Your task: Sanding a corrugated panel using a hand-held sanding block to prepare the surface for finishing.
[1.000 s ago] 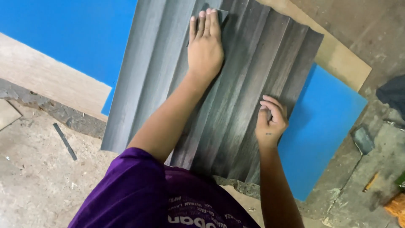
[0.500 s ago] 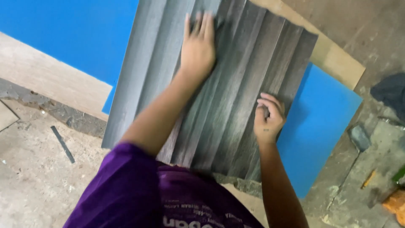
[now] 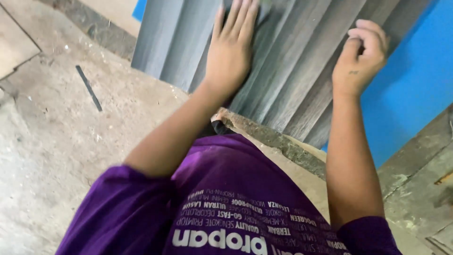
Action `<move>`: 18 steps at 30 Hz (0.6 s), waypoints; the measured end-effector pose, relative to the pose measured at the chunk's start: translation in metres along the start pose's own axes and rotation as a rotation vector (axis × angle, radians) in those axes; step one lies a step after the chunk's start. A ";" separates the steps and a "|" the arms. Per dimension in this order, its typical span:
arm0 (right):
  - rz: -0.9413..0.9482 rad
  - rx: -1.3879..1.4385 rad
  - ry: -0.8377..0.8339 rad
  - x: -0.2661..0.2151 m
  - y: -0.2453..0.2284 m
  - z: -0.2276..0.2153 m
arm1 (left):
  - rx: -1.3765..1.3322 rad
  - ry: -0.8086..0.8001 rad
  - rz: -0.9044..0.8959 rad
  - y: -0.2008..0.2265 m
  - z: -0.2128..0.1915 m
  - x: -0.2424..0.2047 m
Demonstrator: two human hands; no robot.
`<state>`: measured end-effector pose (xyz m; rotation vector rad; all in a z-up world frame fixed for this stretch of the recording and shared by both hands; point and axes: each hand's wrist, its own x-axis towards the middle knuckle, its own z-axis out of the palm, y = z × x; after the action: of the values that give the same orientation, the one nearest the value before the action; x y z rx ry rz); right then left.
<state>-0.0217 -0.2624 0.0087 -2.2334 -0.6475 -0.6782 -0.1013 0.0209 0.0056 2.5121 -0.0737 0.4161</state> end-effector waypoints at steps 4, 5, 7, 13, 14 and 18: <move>-0.020 0.048 -0.036 -0.007 0.005 0.000 | 0.016 -0.269 -0.167 0.027 -0.051 -0.126; -0.041 0.054 -0.037 -0.005 0.003 0.000 | 0.016 -0.248 -0.174 0.026 -0.051 -0.118; 0.098 -0.010 -0.056 -0.008 -0.003 -0.002 | 0.035 -0.238 -0.113 0.026 -0.053 -0.106; -0.039 -0.046 -0.045 -0.014 0.007 0.000 | 0.056 -0.121 -0.019 -0.012 0.012 -0.024; -0.044 -0.046 -0.058 -0.012 0.007 -0.004 | 0.049 -0.119 -0.032 -0.004 0.004 -0.038; -0.077 -0.041 -0.014 -0.009 0.012 0.004 | 0.016 -0.220 -0.136 0.016 -0.030 -0.078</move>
<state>-0.0198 -0.2690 -0.0045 -2.2622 -0.7363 -0.7211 -0.1858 0.0216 0.0139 2.5507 0.0149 0.0847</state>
